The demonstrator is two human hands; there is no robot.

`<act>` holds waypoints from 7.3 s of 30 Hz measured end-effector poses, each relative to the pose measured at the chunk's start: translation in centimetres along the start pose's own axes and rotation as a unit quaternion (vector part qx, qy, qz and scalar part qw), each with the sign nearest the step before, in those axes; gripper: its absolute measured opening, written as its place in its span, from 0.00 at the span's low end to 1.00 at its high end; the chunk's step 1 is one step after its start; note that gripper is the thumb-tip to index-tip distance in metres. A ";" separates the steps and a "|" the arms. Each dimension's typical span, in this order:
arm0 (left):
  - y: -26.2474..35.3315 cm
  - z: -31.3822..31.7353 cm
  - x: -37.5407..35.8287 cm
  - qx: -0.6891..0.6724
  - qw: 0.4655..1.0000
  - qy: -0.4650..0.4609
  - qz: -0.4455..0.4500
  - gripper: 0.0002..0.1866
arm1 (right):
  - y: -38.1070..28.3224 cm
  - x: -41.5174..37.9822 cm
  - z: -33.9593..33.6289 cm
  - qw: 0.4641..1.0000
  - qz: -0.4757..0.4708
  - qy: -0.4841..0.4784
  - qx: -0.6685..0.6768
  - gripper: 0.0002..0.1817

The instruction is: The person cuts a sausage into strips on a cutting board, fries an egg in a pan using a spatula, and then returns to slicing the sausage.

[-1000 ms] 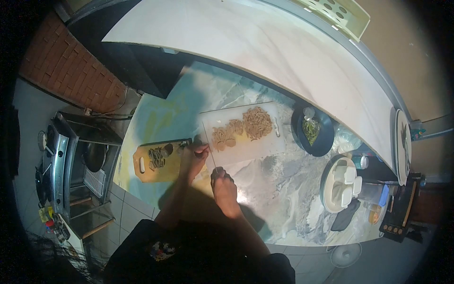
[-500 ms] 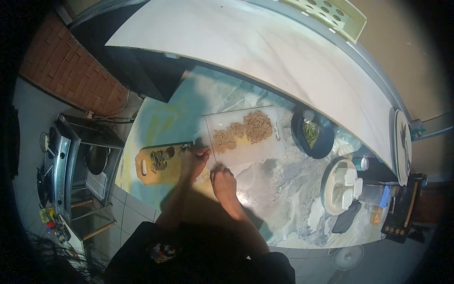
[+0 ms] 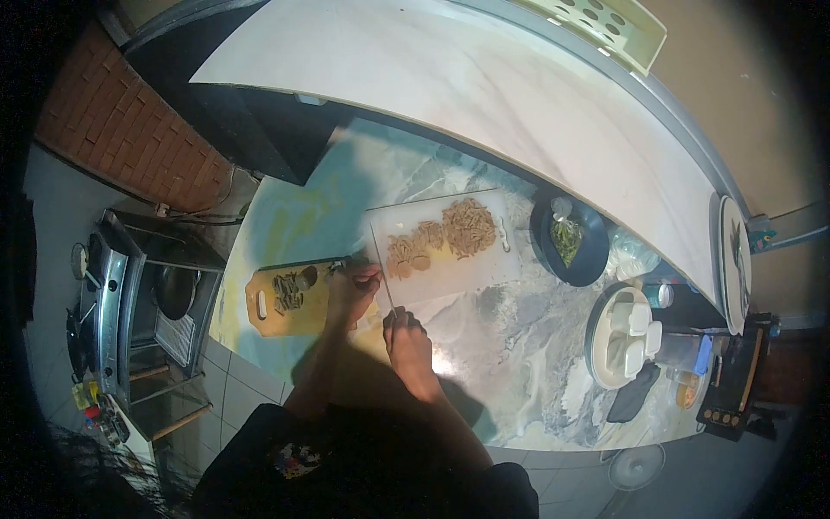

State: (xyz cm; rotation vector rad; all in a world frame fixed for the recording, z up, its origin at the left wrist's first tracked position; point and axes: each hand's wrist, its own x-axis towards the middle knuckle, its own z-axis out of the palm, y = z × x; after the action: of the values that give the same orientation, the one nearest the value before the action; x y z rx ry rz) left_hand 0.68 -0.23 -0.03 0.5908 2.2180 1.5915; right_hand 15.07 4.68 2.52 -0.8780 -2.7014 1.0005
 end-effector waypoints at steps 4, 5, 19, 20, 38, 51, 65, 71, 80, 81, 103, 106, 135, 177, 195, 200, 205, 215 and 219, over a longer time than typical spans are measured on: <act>-0.2 0.1 0.0 -0.018 1.000 0.001 -0.011 0.07 | 0.1 -0.1 0.1 1.000 0.003 -0.016 -0.017 0.13; -0.3 0.1 0.0 -0.010 1.000 0.004 -0.005 0.07 | 0.2 -0.1 0.2 1.000 0.003 -0.017 -0.017 0.13; -0.1 0.0 -0.1 -0.017 0.999 -0.005 -0.042 0.08 | 0.2 2.1 1.2 0.999 0.027 -0.007 -0.026 0.13; -0.2 -0.1 -0.2 0.005 1.000 -0.008 -0.027 0.08 | 0.2 2.0 1.1 0.999 0.025 -0.003 -0.026 0.13; -0.4 0.5 2.2 0.062 0.988 -0.058 0.130 0.13 | 1.4 0.2 -2.1 0.992 0.057 0.075 0.079 0.10; 0.2 3.2 2.4 0.231 0.948 -0.083 0.204 0.14 | 3.1 -0.6 -2.9 0.982 0.086 0.106 0.129 0.10; 3.7 0.7 3.1 0.085 0.988 -0.001 0.130 0.06 | 3.1 -0.5 -4.2 0.981 0.108 0.067 0.148 0.13; 2.9 -0.6 0.6 0.070 0.990 -0.013 0.126 0.05 | 3.2 -1.5 -2.0 0.987 0.041 0.099 0.120 0.10; 0.4 -0.7 -0.8 0.149 0.984 0.017 0.100 0.06 | 1.9 -1.2 -0.2 0.997 -0.030 0.039 0.062 0.10; 0.5 -0.8 -0.6 0.157 0.982 0.020 0.102 0.06 | 1.8 -0.9 -0.3 0.997 -0.030 0.034 0.058 0.10; 0.3 0.4 -0.7 0.037 0.999 -0.008 0.035 0.10 | 1.2 0.3 -0.4 0.998 0.028 -0.020 0.059 0.11; 0.1 0.3 -0.8 0.047 0.998 -0.001 0.042 0.11 | 1.3 0.0 0.1 0.997 0.013 -0.004 0.073 0.14; -1.4 0.1 -1.0 -0.004 0.999 -0.007 0.046 0.10 | 0.2 0.5 -1.3 0.990 0.109 -0.092 0.018 0.12; -1.0 -0.2 -0.8 0.016 0.999 -0.032 0.031 0.12 | 0.4 0.6 0.0 1.000 -0.005 0.016 0.002 0.10; -2.0 0.4 -0.6 0.000 1.000 -0.011 -0.002 0.11 | 0.6 0.4 0.9 0.998 0.018 -0.048 -0.047 0.10; -1.3 0.1 -0.2 0.002 1.000 -0.021 -0.014 0.09 | 1.2 0.5 1.7 0.998 -0.003 -0.020 -0.055 0.09; -0.4 -0.1 -0.1 0.029 0.999 -0.017 -0.002 0.08 | 0.0 0.8 1.2 0.999 0.015 0.037 -0.019 0.09; -0.9 0.0 -0.3 0.032 0.999 -0.006 0.006 0.08 | 0.7 0.5 1.6 0.997 -0.007 0.073 -0.032 0.12; 0.0 -0.2 -0.3 0.012 1.000 -0.013 -0.001 0.07 | 0.8 0.5 1.5 0.998 -0.012 0.056 -0.039 0.12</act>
State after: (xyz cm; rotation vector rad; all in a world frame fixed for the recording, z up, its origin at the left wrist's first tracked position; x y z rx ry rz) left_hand 0.79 -0.58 0.03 0.6129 2.2202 1.5499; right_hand 14.54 4.64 0.80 -0.8852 -2.6657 0.8189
